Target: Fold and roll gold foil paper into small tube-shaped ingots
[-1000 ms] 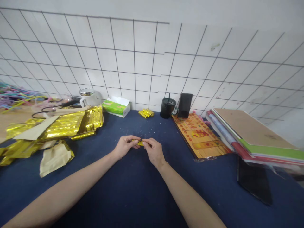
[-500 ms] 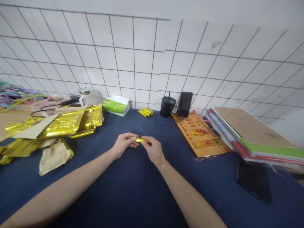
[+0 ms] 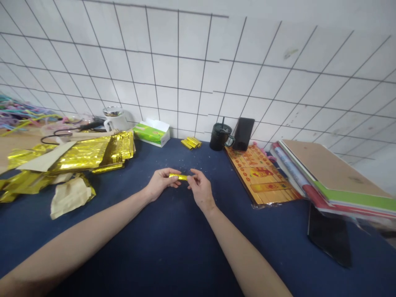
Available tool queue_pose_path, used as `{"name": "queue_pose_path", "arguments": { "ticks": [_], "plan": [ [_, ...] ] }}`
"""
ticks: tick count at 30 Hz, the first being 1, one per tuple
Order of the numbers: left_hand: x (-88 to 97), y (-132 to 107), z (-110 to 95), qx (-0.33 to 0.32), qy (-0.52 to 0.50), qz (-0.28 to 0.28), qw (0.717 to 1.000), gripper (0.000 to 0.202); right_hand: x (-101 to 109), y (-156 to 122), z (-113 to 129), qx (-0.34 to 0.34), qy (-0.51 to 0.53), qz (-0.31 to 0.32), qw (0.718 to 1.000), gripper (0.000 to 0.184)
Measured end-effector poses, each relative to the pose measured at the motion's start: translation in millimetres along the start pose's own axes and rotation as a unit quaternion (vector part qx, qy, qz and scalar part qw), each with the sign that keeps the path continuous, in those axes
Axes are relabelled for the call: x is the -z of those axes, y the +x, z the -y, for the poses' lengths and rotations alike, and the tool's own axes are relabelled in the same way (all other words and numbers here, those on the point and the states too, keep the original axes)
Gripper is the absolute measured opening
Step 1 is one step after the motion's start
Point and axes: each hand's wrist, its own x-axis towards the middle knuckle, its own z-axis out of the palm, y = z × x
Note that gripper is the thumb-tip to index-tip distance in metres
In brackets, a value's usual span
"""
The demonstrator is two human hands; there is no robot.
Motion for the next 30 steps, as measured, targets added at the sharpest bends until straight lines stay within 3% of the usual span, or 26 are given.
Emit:
{"name": "queue_pose_path", "arguments": {
  "ticks": [2, 7, 14, 19, 30],
  "plan": [
    [-1.9, -2, -1, 0.007, 0.004, 0.009, 1.000, 0.034, -1, 0, 0, 0.010, -0.014, 0.016, 1.000, 0.042],
    [-4.0, -4, -2, 0.012, 0.010, 0.028, 0.999, 0.035, 0, 2, -2, -0.002, -0.016, 0.036, 0.999, 0.028],
    [3.9, 1, -2, -0.012, -0.010, -0.003, 1.000, 0.034, 0, 4, -3, -0.017, 0.033, 0.007, 0.999, 0.032],
    [5.8, 4, -2, -0.031, -0.029, -0.039, 0.998, 0.046, -1, 4, -3, -0.013, 0.037, -0.026, 0.999, 0.029],
    [7.4, 6, -6, -0.009, -0.079, -0.048, 0.996, 0.026, -2, 3, -12, 0.046, 0.020, -0.031, 0.998, 0.028]
  ]
}}
